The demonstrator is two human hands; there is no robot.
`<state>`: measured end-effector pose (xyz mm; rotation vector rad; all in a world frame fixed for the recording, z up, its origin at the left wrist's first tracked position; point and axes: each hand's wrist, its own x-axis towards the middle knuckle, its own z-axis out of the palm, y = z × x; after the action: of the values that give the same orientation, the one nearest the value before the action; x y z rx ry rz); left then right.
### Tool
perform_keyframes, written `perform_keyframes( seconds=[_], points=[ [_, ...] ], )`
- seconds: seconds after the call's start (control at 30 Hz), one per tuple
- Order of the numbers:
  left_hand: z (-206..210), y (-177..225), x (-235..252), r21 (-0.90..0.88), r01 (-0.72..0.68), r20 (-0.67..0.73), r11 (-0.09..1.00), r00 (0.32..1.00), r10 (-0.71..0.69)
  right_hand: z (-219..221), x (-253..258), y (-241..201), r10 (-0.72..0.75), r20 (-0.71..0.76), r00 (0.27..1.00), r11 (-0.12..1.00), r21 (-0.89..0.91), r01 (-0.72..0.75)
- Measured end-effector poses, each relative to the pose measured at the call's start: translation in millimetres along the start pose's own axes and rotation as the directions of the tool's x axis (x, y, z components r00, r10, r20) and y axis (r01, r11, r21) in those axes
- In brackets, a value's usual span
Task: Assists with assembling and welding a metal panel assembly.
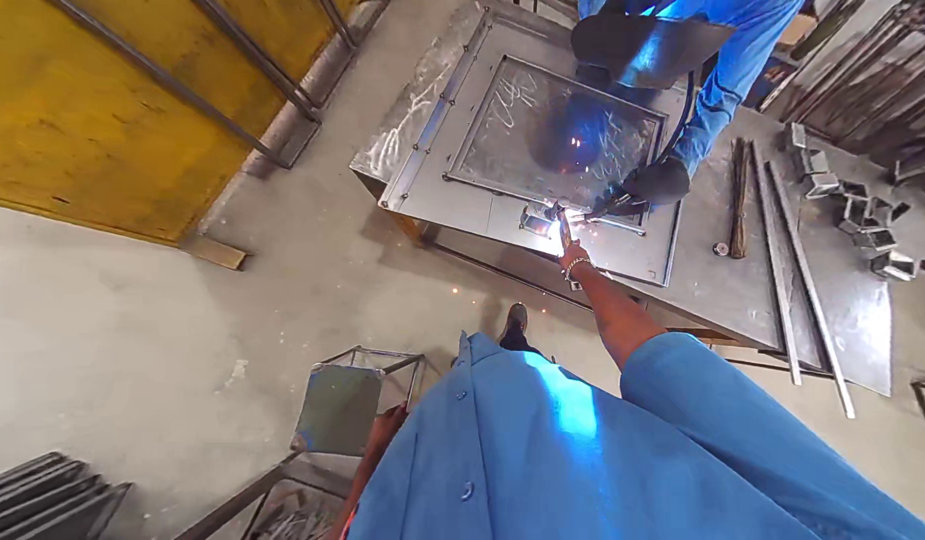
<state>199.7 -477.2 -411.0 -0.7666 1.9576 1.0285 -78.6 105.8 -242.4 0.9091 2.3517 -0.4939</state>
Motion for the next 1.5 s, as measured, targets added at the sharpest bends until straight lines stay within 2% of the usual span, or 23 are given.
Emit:
perform_keyframes(
  seconds=[0.23,0.5,0.67,0.9,1.0,1.07,1.13,1.2,1.27,1.3,1.37,1.43,1.5],
  points=[
    [22,-9,7,0.125,-0.024,0.053,0.992,0.998,0.017,5,8,6,-0.01,0.001,1.0,1.0,0.01,0.01],
    [9,44,-12,-0.036,0.002,0.034,0.999,0.999,-0.001,3,7,7,-0.018,0.0,1.0,1.0,0.009,0.018],
    [3,60,-10,-0.045,-0.011,0.018,0.999,1.0,0.012,6,7,10,-0.002,-0.022,1.0,0.989,0.146,0.005],
    [-6,75,-8,0.122,-0.067,0.048,0.99,0.997,0.062,6,10,15,-0.02,-0.012,1.0,0.985,0.17,0.022],
    [-8,73,-2,0.17,-0.086,0.013,0.982,0.996,0.085,-1,15,25,-0.061,-0.016,0.998,0.95,0.305,0.063],
    [-12,78,-6,0.169,-0.081,0.017,0.982,0.997,0.079,-13,10,28,-0.067,-0.088,0.994,0.906,0.411,0.097],
    [-16,87,-18,0.183,-0.083,0.034,0.98,0.996,0.078,-31,-6,24,-0.053,-0.229,0.972,0.882,0.446,0.153],
    [-21,79,-16,0.27,-0.109,0.015,0.957,0.994,0.109,-36,-13,20,-0.052,-0.415,0.908,0.843,0.47,0.263],
    [-27,67,-4,0.334,-0.102,0.01,0.937,0.994,0.105,-31,-10,19,-0.057,-0.499,0.864,0.822,0.468,0.325],
    [-29,69,-7,0.349,-0.085,0.018,0.933,0.996,0.084,-23,-8,21,-0.054,-0.465,0.884,0.843,0.453,0.29],
    [-33,83,-18,0.327,-0.053,0.012,0.944,0.999,0.052,-9,1,30,-0.028,-0.243,0.97,0.917,0.38,0.122],
    [-36,100,-31,0.287,-0.054,-0.011,0.956,0.998,0.06,-8,17,36,0.02,-0.051,0.999,0.961,0.275,-0.005],
    [-38,115,-34,0.245,-0.087,-0.02,0.966,0.995,0.095,-15,21,43,0.005,-0.057,0.998,0.977,0.212,0.007]
  ],
)
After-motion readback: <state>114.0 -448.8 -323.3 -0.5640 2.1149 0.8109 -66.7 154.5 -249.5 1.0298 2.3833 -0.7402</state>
